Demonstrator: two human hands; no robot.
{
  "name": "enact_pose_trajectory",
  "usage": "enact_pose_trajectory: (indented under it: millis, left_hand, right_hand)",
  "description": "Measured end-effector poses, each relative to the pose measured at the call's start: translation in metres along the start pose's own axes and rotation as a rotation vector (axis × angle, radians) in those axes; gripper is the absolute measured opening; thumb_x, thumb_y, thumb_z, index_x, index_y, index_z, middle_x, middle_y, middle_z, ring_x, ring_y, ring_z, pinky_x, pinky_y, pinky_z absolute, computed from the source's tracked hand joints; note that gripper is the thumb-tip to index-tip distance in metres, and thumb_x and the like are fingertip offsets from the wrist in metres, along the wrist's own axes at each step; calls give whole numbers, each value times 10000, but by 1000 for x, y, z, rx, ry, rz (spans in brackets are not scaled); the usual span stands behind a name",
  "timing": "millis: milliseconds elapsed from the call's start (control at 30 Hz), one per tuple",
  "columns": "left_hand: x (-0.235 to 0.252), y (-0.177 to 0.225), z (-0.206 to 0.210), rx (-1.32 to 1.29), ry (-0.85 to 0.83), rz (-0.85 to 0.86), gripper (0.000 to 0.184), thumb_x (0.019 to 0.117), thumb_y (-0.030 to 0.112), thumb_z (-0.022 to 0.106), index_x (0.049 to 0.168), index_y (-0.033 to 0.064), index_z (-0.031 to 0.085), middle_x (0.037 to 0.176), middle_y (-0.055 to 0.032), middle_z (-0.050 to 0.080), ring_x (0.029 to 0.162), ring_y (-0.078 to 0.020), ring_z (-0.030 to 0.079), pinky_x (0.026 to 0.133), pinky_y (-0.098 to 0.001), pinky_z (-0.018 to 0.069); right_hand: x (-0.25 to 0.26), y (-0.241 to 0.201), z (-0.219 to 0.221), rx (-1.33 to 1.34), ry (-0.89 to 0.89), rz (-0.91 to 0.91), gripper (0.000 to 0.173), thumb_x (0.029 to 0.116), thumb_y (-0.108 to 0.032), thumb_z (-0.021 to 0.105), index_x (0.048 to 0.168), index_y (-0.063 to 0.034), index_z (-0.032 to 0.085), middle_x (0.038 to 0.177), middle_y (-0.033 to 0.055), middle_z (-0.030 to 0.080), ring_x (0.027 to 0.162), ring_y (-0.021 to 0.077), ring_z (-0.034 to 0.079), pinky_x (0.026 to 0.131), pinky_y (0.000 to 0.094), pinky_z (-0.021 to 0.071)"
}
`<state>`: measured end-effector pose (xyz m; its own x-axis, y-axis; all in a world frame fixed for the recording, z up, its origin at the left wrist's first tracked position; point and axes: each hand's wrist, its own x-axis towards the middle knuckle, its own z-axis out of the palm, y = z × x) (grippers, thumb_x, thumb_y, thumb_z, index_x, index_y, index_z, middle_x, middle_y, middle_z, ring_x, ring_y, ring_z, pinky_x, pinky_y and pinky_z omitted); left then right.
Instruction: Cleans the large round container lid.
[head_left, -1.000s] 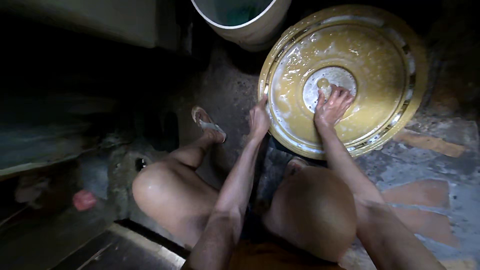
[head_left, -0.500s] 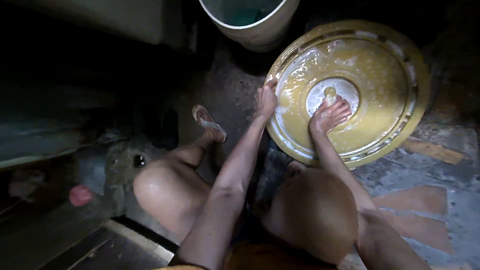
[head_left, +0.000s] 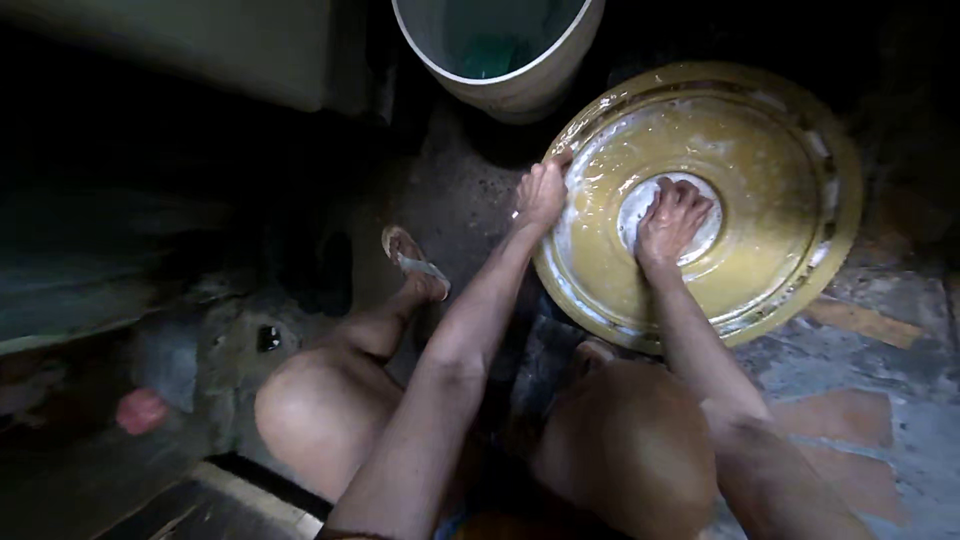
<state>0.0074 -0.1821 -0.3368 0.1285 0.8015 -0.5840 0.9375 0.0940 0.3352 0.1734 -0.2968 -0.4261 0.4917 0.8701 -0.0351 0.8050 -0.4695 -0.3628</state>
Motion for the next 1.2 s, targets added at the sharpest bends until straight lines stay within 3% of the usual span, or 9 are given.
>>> enact_pose_trajectory:
  millis: [167, 333, 467, 533, 633, 767, 833, 1033, 1200]
  left_hand:
    - [-53, -31, 1, 74, -46, -51, 375, 1099, 210, 443, 1439, 226, 600, 1220, -198, 701, 1114, -415, 675, 904, -591, 537]
    - [-38, -19, 7, 10, -30, -74, 360, 1102, 222, 430, 1406, 177, 619, 1242, -200, 689, 1151, -402, 662, 953, -579, 522]
    - [-27, -11, 14, -60, 31, -14, 411, 1100, 215, 444, 1496, 254, 546, 1265, -200, 686, 1148, -398, 670, 955, -569, 530]
    - [-50, -26, 16, -66, -27, 35, 505, 1075, 127, 449, 1564, 252, 456, 1326, -224, 644, 1188, -419, 644, 977, -584, 523]
    - [-97, -61, 13, -76, 15, 112, 534, 1060, 71, 488, 1568, 230, 445, 1290, -234, 657, 1087, -459, 669, 877, -615, 549]
    - [-50, -44, 23, -91, 37, 47, 437, 1085, 128, 458, 1515, 180, 514, 1139, -240, 713, 1047, -424, 698, 918, -581, 537]
    - [-25, -24, 18, -94, 33, 37, 410, 1086, 155, 470, 1491, 169, 535, 1177, -232, 704, 1087, -413, 688, 944, -566, 532]
    - [-56, -56, 19, 1, 21, 58, 367, 1102, 207, 452, 1434, 157, 601, 1126, -235, 718, 1049, -437, 697, 906, -594, 538]
    - [-22, -25, 22, 39, 74, 33, 374, 1092, 215, 460, 1438, 227, 601, 1176, -189, 718, 1093, -398, 688, 917, -567, 536]
  right_hand:
    - [-2, -9, -1, 15, 6, 93, 351, 1064, -176, 438, 1335, -100, 646, 1343, 259, 585, 1259, 532, 500, 1035, 632, 403]
    - [-8, 17, -4, 81, -36, -102, 351, 1046, -160, 447, 1317, -62, 648, 1334, 287, 572, 1200, 541, 518, 1015, 632, 406]
    - [-25, 26, -7, 151, -23, -76, 350, 1031, -213, 460, 1255, -64, 683, 1344, 306, 556, 1205, 550, 516, 988, 656, 416]
    - [-35, 21, 1, 159, 81, 2, 317, 1008, -191, 478, 1191, -85, 714, 1327, 286, 572, 1184, 525, 528, 983, 634, 408]
    - [-34, 18, 9, 161, 149, 7, 287, 1001, -166, 483, 1136, -86, 724, 1291, 265, 592, 1149, 508, 535, 993, 610, 394]
    - [-34, 20, 10, 151, 128, -17, 288, 1019, -168, 466, 1139, -79, 713, 1290, 260, 580, 1163, 500, 518, 1016, 600, 373]
    - [-33, 21, 12, 136, 141, -25, 285, 1016, -174, 471, 1136, -92, 716, 1275, 254, 586, 1155, 489, 523, 1010, 591, 378]
    - [-32, 19, 13, 135, 134, -13, 276, 1017, -173, 481, 1132, -96, 720, 1280, 248, 590, 1159, 488, 524, 1007, 588, 385]
    - [-33, 20, 14, 127, 146, -9, 276, 1019, -166, 478, 1123, -101, 726, 1269, 235, 598, 1149, 477, 530, 999, 574, 392]
